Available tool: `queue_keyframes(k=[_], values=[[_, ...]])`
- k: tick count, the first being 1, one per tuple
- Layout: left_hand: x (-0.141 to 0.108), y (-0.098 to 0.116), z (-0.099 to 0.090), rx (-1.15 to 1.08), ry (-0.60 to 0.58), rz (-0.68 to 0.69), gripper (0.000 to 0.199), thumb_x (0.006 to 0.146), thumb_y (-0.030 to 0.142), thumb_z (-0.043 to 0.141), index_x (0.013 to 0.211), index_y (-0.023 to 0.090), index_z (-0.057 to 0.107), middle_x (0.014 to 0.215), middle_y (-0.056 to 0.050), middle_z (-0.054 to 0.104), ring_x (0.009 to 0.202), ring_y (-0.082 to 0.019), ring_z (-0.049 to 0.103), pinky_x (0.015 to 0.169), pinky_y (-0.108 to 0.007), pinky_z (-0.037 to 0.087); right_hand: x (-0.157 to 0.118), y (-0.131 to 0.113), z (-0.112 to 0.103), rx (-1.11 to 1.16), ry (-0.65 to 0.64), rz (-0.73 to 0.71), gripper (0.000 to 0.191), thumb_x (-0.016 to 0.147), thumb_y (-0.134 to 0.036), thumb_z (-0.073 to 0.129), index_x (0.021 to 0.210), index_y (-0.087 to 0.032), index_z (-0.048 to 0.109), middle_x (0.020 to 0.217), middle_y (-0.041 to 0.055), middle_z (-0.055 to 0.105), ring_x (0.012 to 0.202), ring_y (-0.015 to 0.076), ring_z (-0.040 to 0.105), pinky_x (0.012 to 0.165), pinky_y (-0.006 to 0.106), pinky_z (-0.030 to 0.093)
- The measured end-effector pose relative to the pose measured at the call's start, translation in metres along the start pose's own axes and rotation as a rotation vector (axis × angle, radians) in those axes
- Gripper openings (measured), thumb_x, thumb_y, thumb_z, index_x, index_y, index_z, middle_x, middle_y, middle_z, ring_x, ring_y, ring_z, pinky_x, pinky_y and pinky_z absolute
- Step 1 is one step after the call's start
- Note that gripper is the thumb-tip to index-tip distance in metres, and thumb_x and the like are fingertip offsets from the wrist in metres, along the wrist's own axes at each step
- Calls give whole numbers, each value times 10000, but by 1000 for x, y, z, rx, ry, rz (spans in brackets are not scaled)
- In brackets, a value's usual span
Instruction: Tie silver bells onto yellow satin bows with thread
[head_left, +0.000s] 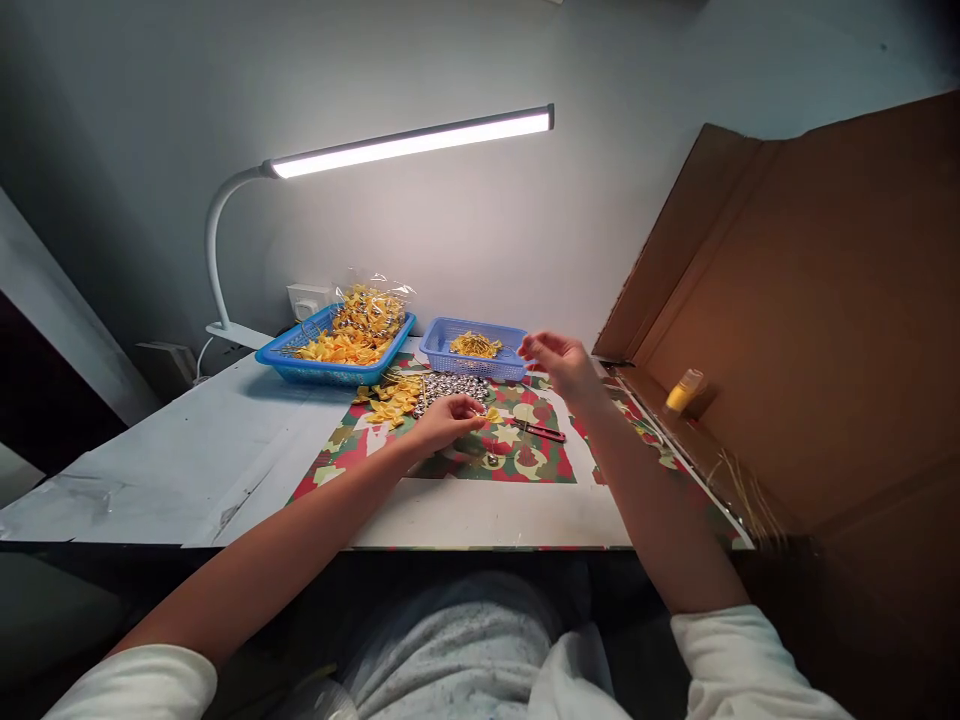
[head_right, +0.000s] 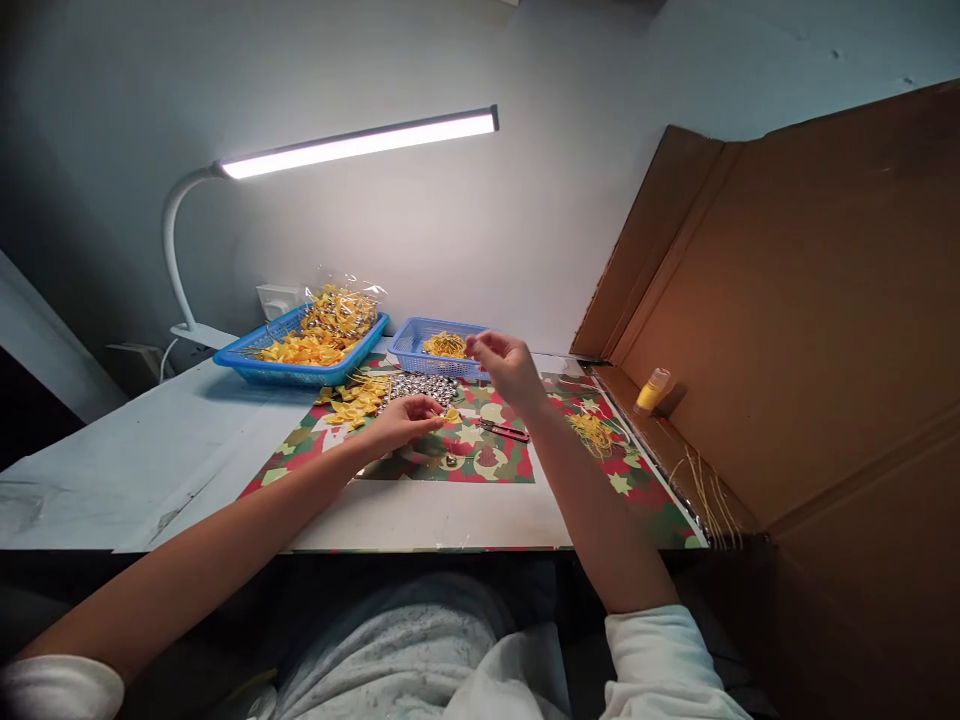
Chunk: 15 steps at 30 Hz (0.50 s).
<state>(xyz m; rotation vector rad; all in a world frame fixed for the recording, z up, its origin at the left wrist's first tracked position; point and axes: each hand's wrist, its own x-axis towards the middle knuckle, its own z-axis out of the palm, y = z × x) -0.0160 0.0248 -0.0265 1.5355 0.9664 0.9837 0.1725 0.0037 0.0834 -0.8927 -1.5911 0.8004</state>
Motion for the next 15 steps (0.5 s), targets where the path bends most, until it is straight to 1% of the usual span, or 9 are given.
queue_keyframes(k=[2,4,5,7,10,13,15], values=[[1,-1,0,-28,-6,8,407,563,420,802,811,150,624,619,18,620,497,-83,507,449,-192,323,-11,28,8,-48,-21,38,282,704,-476,673,660,-200,636,760,24,665,741,154,605,700,290,489],[1,-1,-1,-48,-16,25,430,558,429,806,821,149,613,613,23,615,500,-83,511,453,-190,325,-23,55,17,-114,-65,112,275,704,-442,654,592,-192,627,766,31,676,781,176,618,744,308,481],[1,-1,-1,-56,-24,30,434,561,432,805,825,149,610,608,28,611,498,-80,509,453,-189,327,-28,67,22,-124,-97,155,270,706,-436,642,592,-191,634,736,29,675,765,180,620,734,311,479],[1,0,-1,-71,-32,30,433,571,436,805,834,154,607,611,33,614,499,-76,509,455,-188,337,-36,86,29,-99,-113,233,264,717,-435,620,626,-189,651,678,26,668,695,178,614,685,313,478],[-1,2,0,-90,-26,22,419,583,453,803,819,155,625,666,4,663,556,-94,553,487,-198,380,-43,100,35,-47,-51,223,251,736,-422,605,668,-189,670,687,36,680,681,181,616,678,315,479],[-2,2,0,-79,-30,4,404,594,481,793,777,148,659,722,-42,699,616,-119,580,523,-216,410,-46,102,39,-11,16,190,241,739,-411,605,666,-191,669,695,42,681,684,187,621,676,317,483],[-1,-1,-1,-74,-23,-8,398,588,485,797,748,144,666,717,-49,697,607,-116,569,527,-219,412,-48,99,41,3,37,194,250,742,-412,594,641,-192,654,668,36,667,661,182,611,663,315,481]])
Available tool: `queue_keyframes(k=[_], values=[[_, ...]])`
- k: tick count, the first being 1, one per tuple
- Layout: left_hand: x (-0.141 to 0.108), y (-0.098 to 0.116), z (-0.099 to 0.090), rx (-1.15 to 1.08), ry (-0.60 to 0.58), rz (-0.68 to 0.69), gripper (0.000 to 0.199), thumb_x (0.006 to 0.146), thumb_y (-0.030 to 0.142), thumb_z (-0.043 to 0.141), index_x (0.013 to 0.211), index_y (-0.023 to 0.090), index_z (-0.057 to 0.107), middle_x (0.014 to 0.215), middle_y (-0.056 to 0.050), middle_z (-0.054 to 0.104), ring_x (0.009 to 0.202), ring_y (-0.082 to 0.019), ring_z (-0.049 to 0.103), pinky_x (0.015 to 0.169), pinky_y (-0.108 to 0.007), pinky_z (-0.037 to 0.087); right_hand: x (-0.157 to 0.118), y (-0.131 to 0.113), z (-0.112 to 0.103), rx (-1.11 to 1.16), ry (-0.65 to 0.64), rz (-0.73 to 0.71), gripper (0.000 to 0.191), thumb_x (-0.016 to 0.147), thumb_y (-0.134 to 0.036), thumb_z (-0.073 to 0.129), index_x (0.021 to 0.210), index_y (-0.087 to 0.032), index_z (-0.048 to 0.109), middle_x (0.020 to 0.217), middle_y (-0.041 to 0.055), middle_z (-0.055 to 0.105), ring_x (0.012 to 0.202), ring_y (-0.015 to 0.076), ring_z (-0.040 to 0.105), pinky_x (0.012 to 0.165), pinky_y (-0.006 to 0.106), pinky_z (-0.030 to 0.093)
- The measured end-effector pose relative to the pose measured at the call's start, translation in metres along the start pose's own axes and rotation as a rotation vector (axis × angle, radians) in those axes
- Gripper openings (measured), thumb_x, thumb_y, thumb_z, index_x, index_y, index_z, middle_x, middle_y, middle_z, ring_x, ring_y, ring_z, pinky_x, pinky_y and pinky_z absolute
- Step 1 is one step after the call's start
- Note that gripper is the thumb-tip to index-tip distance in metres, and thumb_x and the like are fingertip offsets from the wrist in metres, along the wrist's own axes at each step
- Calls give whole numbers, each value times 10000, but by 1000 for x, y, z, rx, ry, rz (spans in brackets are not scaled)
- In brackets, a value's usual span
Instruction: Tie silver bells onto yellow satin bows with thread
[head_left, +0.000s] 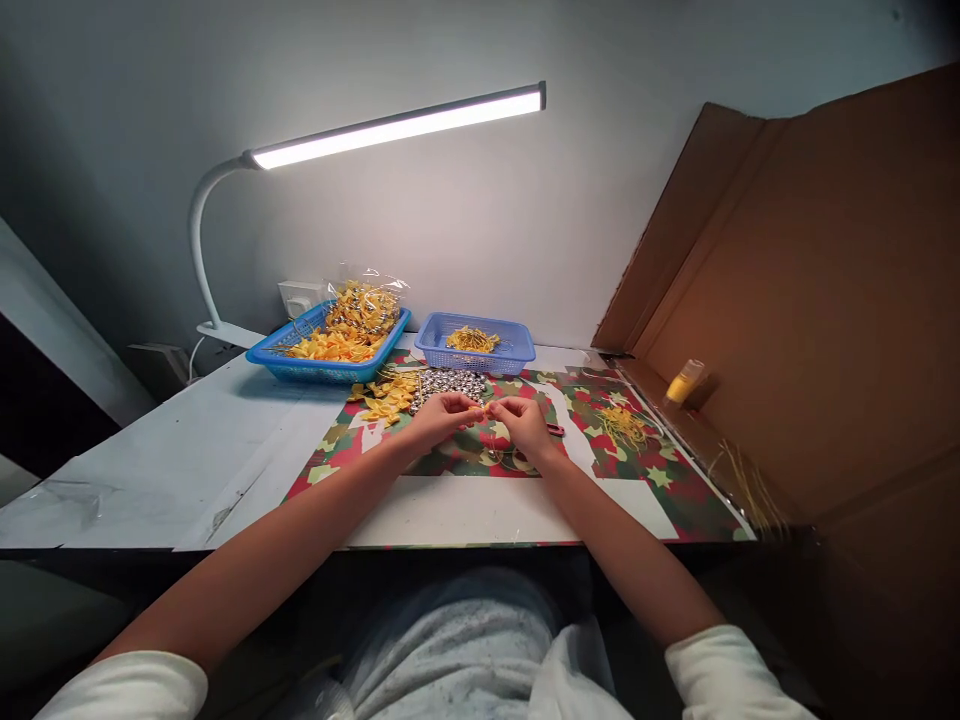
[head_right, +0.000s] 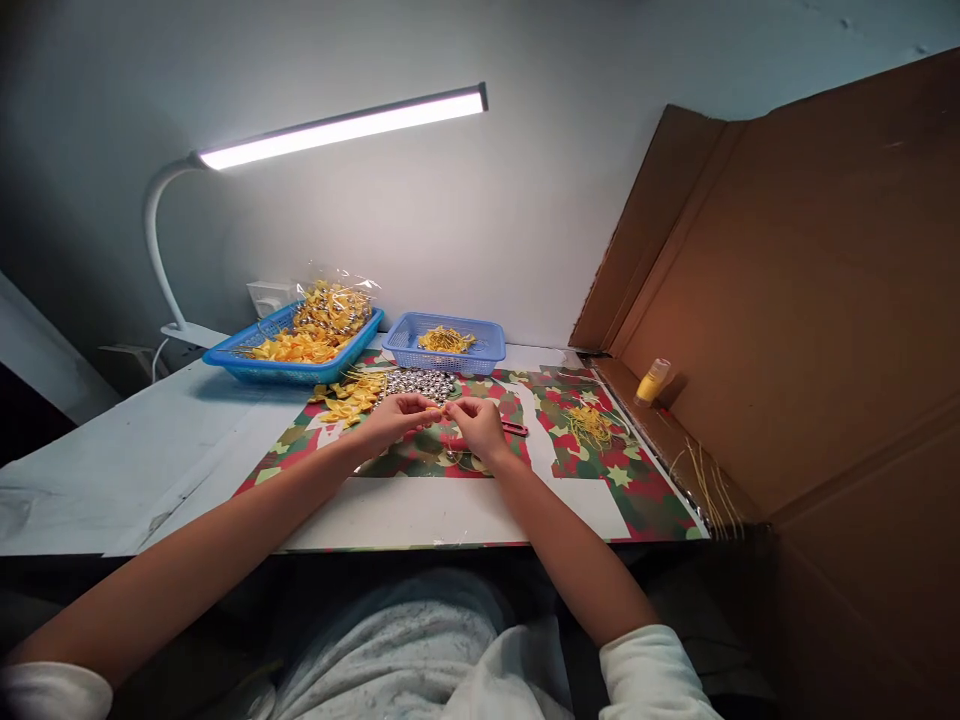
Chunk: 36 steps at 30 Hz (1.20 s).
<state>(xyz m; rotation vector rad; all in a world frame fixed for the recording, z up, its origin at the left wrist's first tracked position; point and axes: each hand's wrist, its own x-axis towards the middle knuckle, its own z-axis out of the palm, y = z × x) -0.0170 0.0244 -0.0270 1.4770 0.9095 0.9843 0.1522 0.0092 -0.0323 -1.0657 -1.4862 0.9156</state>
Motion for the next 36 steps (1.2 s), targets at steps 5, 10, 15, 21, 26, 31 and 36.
queue_keyframes(k=[5,10,15,21,26,31,36], values=[[5,-9,-4,-31,30,-32,388,555,451,825,703,148,632,643,-16,660,533,-94,529,479,-208,367,-4,-4,2,-27,36,-71,231,705,-305,560,501,-200,540,763,44,649,772,185,595,701,301,470],[4,-6,-1,-60,55,-32,388,515,389,849,658,159,571,562,22,609,466,-73,480,456,-206,343,-4,-3,0,-28,25,-138,291,696,-274,535,441,-198,417,878,56,599,836,184,569,733,302,456],[2,-2,2,-74,63,-6,387,510,372,845,633,164,543,553,31,595,457,-69,470,453,-206,335,-5,-2,2,-29,-2,-138,299,696,-266,544,449,-200,390,870,55,582,856,189,556,749,307,450],[2,-4,2,-62,77,16,393,507,382,844,612,165,534,500,48,539,441,-66,447,445,-205,314,-6,-1,2,15,0,-148,293,701,-252,550,458,-201,393,857,48,567,825,175,541,741,305,432],[2,-4,2,-53,79,45,399,512,396,842,605,157,536,518,38,560,441,-61,433,435,-196,284,-7,1,4,24,9,-159,295,700,-234,555,463,-197,385,852,38,562,801,163,537,718,296,421],[0,-5,3,-5,110,122,349,530,359,827,591,146,558,533,37,570,457,-58,439,449,-191,304,-9,0,6,-42,26,-192,262,684,-212,548,472,-199,394,807,34,543,772,164,541,729,308,420],[-2,-9,5,96,168,203,252,584,302,781,591,140,588,572,13,607,510,-80,496,495,-201,358,-12,0,11,-114,69,-263,259,695,-201,541,493,-205,379,785,28,530,740,156,530,710,305,430]])
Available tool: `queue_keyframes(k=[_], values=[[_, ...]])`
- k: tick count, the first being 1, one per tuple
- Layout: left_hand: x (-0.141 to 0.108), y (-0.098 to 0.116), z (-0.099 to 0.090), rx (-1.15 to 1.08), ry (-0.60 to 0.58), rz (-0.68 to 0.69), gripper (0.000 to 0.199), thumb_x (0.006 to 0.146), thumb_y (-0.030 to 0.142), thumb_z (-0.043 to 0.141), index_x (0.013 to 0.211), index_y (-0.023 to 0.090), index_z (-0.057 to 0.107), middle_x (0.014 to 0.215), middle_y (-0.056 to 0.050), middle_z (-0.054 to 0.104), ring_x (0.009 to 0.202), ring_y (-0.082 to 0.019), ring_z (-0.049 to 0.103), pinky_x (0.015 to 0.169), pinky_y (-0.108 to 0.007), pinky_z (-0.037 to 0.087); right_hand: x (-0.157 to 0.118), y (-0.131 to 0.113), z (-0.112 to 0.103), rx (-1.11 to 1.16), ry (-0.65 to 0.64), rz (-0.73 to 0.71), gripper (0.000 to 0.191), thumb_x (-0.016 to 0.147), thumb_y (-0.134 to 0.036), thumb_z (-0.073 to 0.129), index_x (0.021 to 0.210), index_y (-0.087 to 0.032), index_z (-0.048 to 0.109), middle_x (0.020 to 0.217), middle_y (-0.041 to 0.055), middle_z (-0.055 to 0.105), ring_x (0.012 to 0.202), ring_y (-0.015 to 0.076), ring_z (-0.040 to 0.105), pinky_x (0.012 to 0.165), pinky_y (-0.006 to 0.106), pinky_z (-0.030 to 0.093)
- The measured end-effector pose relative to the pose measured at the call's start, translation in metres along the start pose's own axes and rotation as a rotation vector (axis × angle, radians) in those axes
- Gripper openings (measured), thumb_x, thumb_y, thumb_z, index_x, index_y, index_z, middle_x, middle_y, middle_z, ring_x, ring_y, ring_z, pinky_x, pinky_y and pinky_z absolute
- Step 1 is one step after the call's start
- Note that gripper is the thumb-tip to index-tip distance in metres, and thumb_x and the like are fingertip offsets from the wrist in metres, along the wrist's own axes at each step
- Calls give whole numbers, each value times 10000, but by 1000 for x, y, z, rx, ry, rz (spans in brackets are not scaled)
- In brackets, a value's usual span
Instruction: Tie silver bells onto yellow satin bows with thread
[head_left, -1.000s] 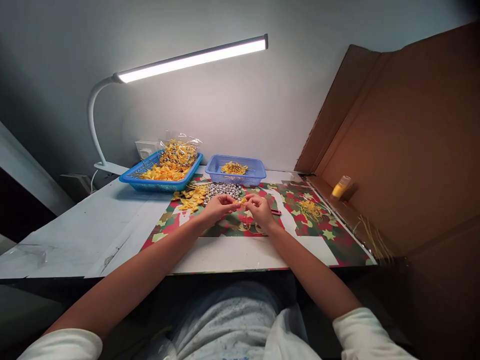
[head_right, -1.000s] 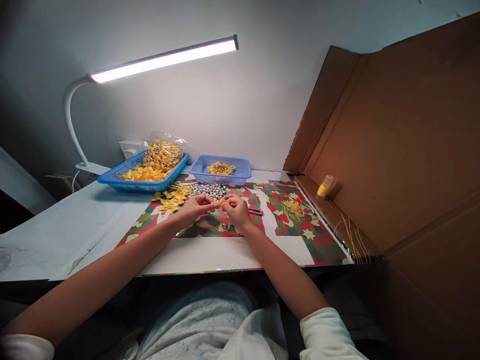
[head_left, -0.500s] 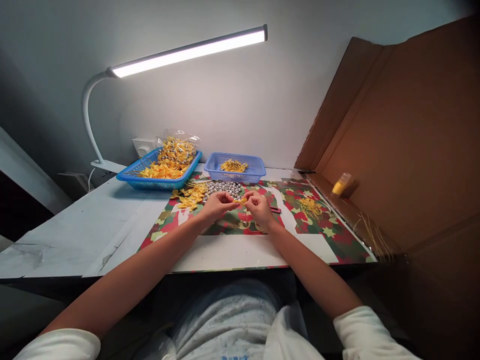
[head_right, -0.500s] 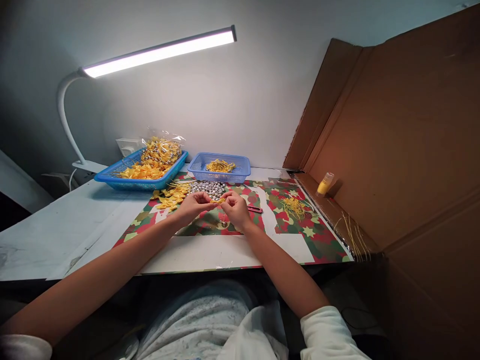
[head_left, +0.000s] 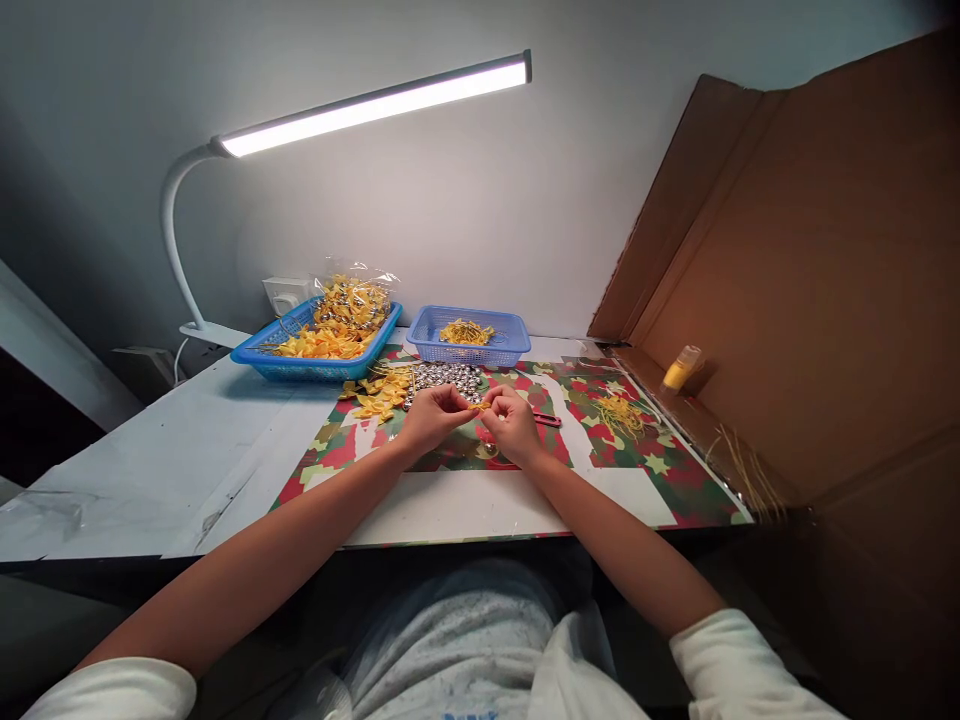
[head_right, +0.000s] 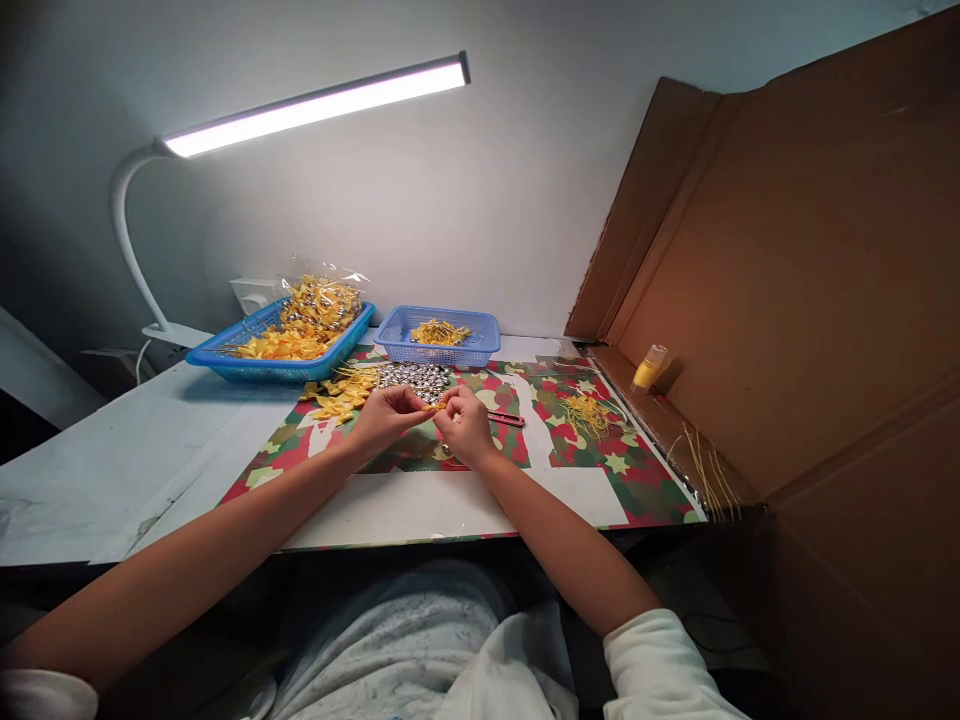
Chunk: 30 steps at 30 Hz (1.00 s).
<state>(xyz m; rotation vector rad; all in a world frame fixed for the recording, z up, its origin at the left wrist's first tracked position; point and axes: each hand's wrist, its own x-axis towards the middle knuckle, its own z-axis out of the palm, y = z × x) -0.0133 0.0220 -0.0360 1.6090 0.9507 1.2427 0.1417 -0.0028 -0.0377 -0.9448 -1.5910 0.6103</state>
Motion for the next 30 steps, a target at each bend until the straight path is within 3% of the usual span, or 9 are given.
queue_keyframes(k=[8,14,17,21,25,30], values=[[-6,4,5,34,-4,98,185,618,255,735,588,146,589,585,6,622,534,-92,527,524,-207,398,-4,1,4,-136,65,-148,243,778,-203,508,559,-207,403,778,29,501,754,161,528,724,314,441],[-4,9,1,33,53,128,225,626,293,754,591,149,586,559,11,604,511,-91,516,500,-205,395,1,-7,-16,-97,-168,-219,139,787,-262,618,698,-199,532,881,48,585,897,195,580,826,350,452],[-4,9,-1,47,55,163,228,637,293,753,588,151,580,584,-2,623,534,-103,543,517,-215,423,3,-7,-23,-72,-177,-213,133,788,-298,654,777,-209,556,867,35,623,869,190,597,804,343,466],[-5,9,-1,93,41,238,223,673,295,737,602,158,575,631,-21,655,582,-124,587,559,-233,466,3,-3,-23,-68,-129,-162,181,766,-335,694,853,-218,586,850,25,643,817,180,604,770,329,480],[-8,8,-1,171,16,341,211,714,285,709,610,167,569,656,-28,678,614,-136,618,589,-240,488,4,1,-20,2,-58,-21,211,739,-372,709,819,-214,594,793,13,628,763,172,598,727,316,488],[-7,6,-1,387,14,493,193,752,220,662,599,172,556,594,15,643,541,-95,562,532,-194,427,7,3,-17,139,-217,155,259,788,-446,618,803,-190,658,789,33,658,748,175,607,695,312,478]])
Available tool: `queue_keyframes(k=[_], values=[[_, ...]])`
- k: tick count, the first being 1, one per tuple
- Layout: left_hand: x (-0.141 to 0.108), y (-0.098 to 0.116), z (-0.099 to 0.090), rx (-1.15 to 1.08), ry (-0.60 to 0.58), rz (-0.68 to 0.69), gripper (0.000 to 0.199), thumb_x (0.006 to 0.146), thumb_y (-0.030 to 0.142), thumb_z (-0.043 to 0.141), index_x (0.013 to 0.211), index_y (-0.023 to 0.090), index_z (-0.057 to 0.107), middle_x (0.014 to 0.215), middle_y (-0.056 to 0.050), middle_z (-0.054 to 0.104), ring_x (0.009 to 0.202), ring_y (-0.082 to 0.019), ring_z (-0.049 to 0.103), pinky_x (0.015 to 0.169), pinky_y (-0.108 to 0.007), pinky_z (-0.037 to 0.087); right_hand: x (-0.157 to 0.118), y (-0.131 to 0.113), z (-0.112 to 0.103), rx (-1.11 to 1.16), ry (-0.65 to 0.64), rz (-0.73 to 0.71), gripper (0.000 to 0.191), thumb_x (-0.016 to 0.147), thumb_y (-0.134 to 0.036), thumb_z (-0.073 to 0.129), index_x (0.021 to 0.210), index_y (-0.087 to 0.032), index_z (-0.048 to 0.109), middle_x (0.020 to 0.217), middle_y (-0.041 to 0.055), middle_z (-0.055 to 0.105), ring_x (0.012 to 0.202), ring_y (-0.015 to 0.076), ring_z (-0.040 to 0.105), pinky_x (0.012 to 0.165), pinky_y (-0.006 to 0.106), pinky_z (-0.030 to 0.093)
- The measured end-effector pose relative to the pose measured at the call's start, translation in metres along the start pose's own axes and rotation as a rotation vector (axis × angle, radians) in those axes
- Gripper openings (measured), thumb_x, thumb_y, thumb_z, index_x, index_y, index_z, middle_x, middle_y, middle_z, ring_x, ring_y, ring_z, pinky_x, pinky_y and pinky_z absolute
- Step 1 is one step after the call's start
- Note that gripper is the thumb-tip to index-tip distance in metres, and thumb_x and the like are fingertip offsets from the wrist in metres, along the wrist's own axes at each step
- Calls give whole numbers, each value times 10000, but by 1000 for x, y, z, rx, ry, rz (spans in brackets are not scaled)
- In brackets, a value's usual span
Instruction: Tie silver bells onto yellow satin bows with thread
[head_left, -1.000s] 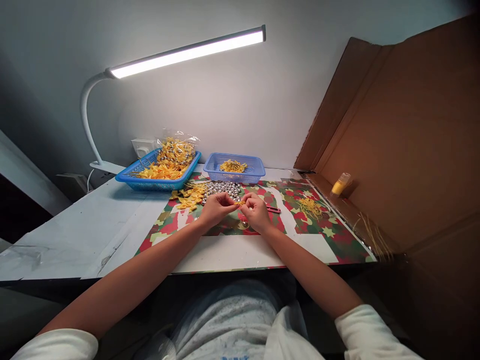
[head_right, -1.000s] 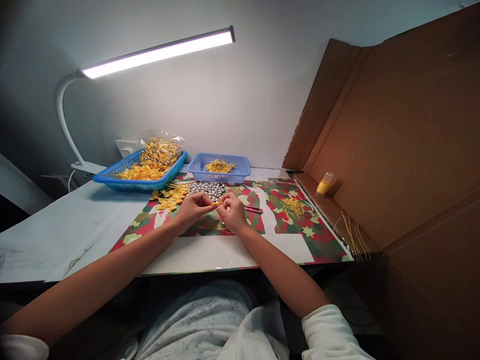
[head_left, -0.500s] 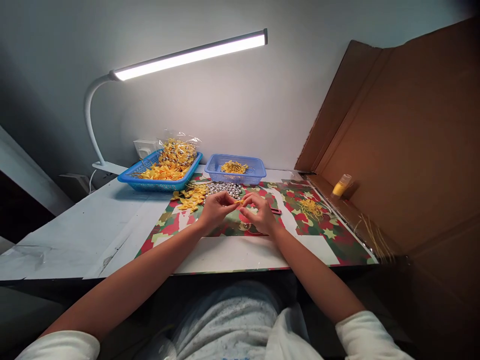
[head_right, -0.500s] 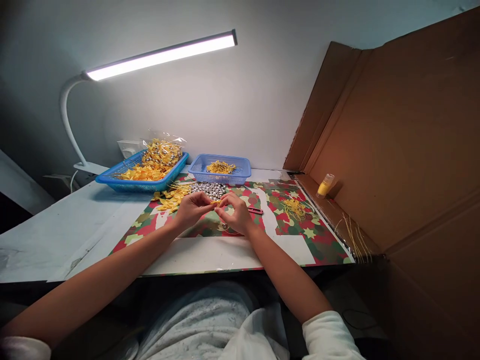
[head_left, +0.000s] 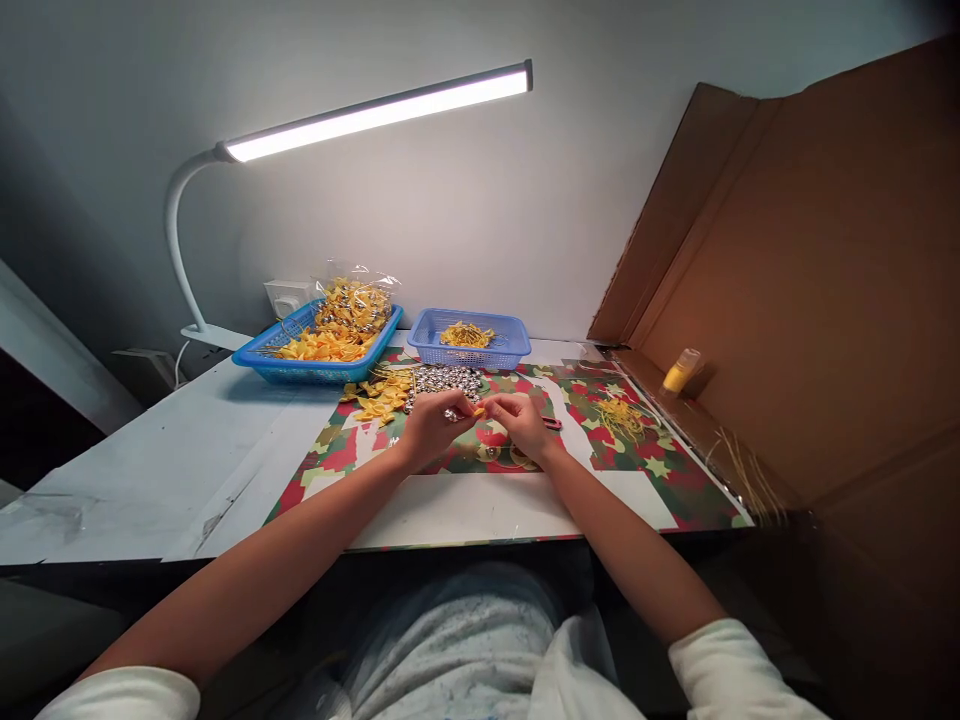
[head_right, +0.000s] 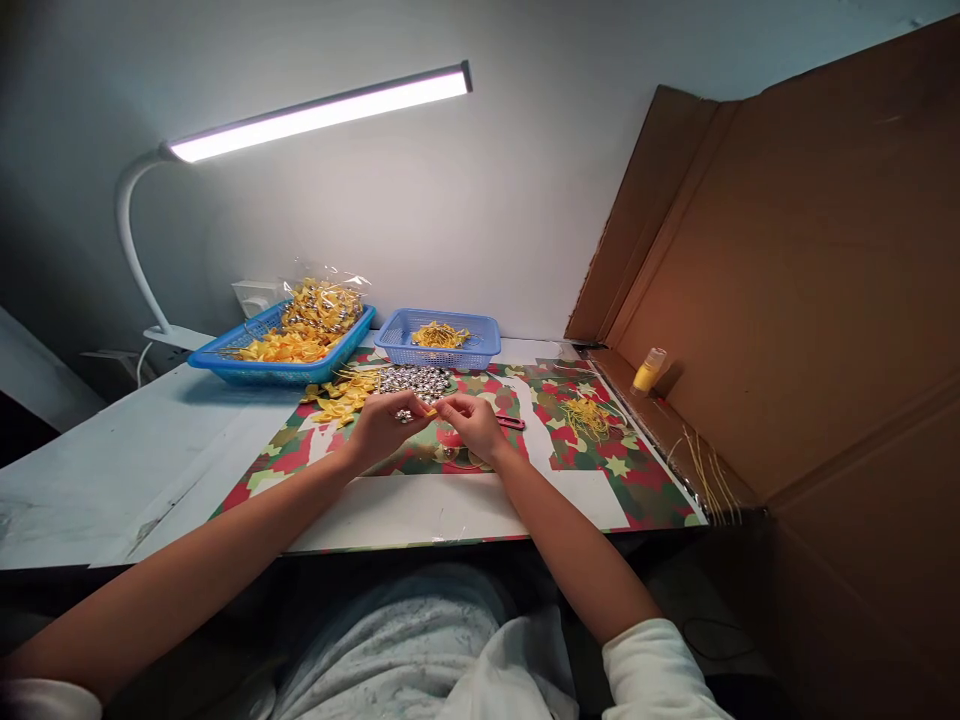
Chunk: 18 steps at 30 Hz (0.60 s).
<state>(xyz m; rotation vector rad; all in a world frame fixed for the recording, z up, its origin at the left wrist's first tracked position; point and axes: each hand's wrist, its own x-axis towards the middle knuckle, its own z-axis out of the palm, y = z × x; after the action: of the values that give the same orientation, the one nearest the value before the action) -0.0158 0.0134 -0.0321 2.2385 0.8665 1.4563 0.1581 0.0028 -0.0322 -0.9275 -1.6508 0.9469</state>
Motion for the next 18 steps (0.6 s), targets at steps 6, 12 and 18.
queue_keyframes(k=[6,12,18], values=[[0,-3,4,166,-94,131,183,754,131,579,584,184,539,573,32,595,538,-88,515,555,-190,388,7,-6,12,114,164,-55,269,772,-463,638,726,-205,581,751,17,654,734,157,602,683,288,487],[5,-10,-4,165,-185,-60,69,727,149,595,745,204,632,612,27,629,560,-114,548,577,-206,399,17,-67,-48,354,427,-215,334,776,-527,644,783,-255,449,536,-87,466,435,77,420,452,215,378],[13,-7,-6,76,-169,-130,133,740,215,618,826,196,717,604,11,663,541,-118,555,583,-217,415,2,-158,-132,115,408,-561,269,821,-432,661,732,-259,475,488,-102,246,394,62,183,400,224,192]])
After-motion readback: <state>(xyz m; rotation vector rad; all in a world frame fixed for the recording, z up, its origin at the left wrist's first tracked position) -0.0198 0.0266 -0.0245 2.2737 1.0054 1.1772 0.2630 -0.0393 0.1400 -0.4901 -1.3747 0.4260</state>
